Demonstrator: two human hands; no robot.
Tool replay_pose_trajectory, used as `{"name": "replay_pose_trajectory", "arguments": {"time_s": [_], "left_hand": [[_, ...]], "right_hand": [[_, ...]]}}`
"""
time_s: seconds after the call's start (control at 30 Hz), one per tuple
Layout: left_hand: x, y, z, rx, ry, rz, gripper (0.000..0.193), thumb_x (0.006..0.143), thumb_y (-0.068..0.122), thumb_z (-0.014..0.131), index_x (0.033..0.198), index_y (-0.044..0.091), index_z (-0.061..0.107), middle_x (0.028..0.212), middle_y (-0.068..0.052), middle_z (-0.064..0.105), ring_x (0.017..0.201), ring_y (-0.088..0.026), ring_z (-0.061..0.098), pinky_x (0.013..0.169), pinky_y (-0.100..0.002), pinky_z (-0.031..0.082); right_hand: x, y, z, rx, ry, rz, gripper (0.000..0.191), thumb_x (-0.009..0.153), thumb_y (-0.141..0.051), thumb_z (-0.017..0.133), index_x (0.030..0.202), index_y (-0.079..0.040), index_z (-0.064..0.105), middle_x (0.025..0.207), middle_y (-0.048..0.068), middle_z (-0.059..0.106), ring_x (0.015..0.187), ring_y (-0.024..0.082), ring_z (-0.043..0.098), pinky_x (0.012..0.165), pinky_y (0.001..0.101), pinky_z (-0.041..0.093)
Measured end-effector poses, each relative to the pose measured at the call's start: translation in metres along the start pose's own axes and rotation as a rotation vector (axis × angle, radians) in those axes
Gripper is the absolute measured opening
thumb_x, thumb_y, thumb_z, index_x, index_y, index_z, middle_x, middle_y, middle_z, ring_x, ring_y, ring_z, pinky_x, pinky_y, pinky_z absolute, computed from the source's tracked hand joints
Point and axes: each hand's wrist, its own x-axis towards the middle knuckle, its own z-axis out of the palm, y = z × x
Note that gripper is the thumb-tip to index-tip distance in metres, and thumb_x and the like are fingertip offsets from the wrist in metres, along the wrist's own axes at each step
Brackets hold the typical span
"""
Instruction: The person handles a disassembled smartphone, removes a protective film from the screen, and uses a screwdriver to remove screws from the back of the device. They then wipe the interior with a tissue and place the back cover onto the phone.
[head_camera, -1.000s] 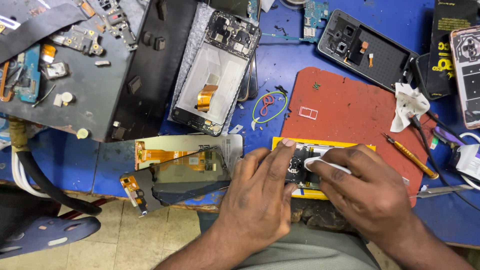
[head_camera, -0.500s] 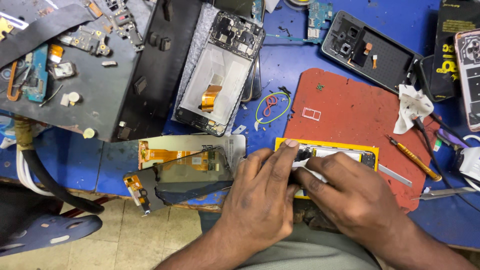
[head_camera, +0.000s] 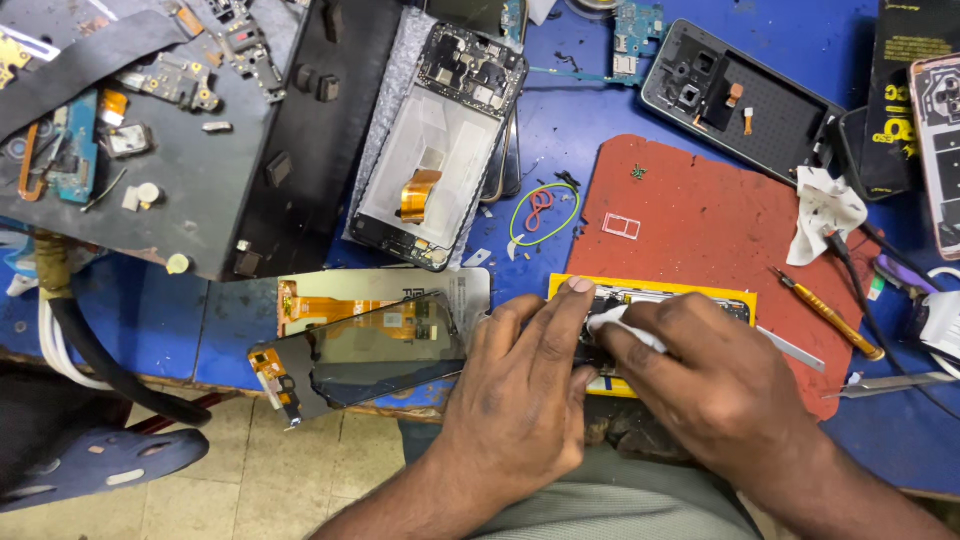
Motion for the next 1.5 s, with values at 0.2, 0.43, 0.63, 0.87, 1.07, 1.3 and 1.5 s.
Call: {"name": "replay_pose_trajectory", "arguments": {"time_s": [0.2,0.43,0.63,0.87,1.07,1.3,1.5], "left_hand": [[0.002,0.0,0.002,0.006,-0.002,-0.001,0.081,0.082,0.002,0.072,0.151,-0.007,0.032,0.137,-0.024,0.057,0.12,-0.041,0.054,0.101,-0.053,0.042],[-0.001,-0.001,0.002,-0.002,0.003,0.01,0.078,0.084,0.001,0.072,0.151,-0.007,0.032,0.14,-0.025,0.055,0.124,-0.044,0.054,0.106,-0.053,0.043],[0.004,-0.001,0.008,0.02,0.095,0.119,0.076,0.087,0.001,0.073,0.151,-0.004,0.033,0.146,-0.025,0.053,0.128,-0.045,0.057,0.109,-0.051,0.048],[0.004,0.003,0.01,-0.005,0.134,0.071,0.072,0.087,0.0,0.074,0.15,-0.001,0.038,0.14,-0.022,0.059,0.122,-0.042,0.061,0.103,-0.049,0.05],[0.003,0.001,0.011,0.004,0.178,0.105,0.067,0.086,-0.002,0.072,0.146,-0.002,0.043,0.133,-0.02,0.061,0.119,-0.041,0.063,0.103,-0.05,0.05],[0.007,0.005,0.006,-0.09,0.246,0.127,0.059,0.088,-0.002,0.072,0.141,-0.002,0.049,0.134,-0.02,0.066,0.119,-0.038,0.067,0.107,-0.046,0.051],[0.023,0.02,-0.003,-0.488,0.237,-0.071,0.05,0.092,0.0,0.071,0.139,-0.001,0.054,0.127,-0.017,0.071,0.118,-0.027,0.072,0.103,-0.038,0.056]], "right_hand": [[-0.015,0.01,-0.002,0.058,0.02,0.108,0.026,0.073,-0.004,0.078,0.099,-0.003,0.075,0.095,0.01,0.068,0.081,0.024,0.067,0.065,0.0381,0.054],[-0.039,0.039,-0.029,-0.162,0.213,0.486,0.012,0.096,0.001,0.074,0.107,-0.005,0.074,0.104,0.008,0.07,0.093,0.02,0.07,0.079,0.0312,0.056],[-0.047,0.066,-0.05,-0.147,0.078,0.643,0.036,0.075,-0.014,0.085,0.106,-0.001,0.072,0.097,0.014,0.071,0.082,0.028,0.068,0.069,0.0377,0.056],[-0.059,0.119,-0.092,-0.638,0.17,0.647,0.049,0.091,-0.023,0.09,0.129,-0.002,0.067,0.117,0.019,0.072,0.108,0.038,0.069,0.096,0.0455,0.056],[-0.067,0.149,-0.09,-0.391,0.07,0.848,0.105,0.07,-0.024,0.094,0.155,0.007,0.039,0.125,0.035,0.062,0.111,0.047,0.063,0.091,0.0511,0.052],[-0.065,0.098,-0.094,-0.567,0.366,0.515,0.101,0.076,-0.019,0.091,0.154,0.012,0.035,0.13,0.029,0.059,0.115,0.047,0.06,0.097,0.053,0.051],[-0.055,0.041,-0.06,-0.369,0.366,0.318,0.107,0.065,-0.029,0.092,0.148,0.004,0.033,0.13,0.022,0.061,0.112,0.041,0.061,0.094,0.0513,0.052]]}}
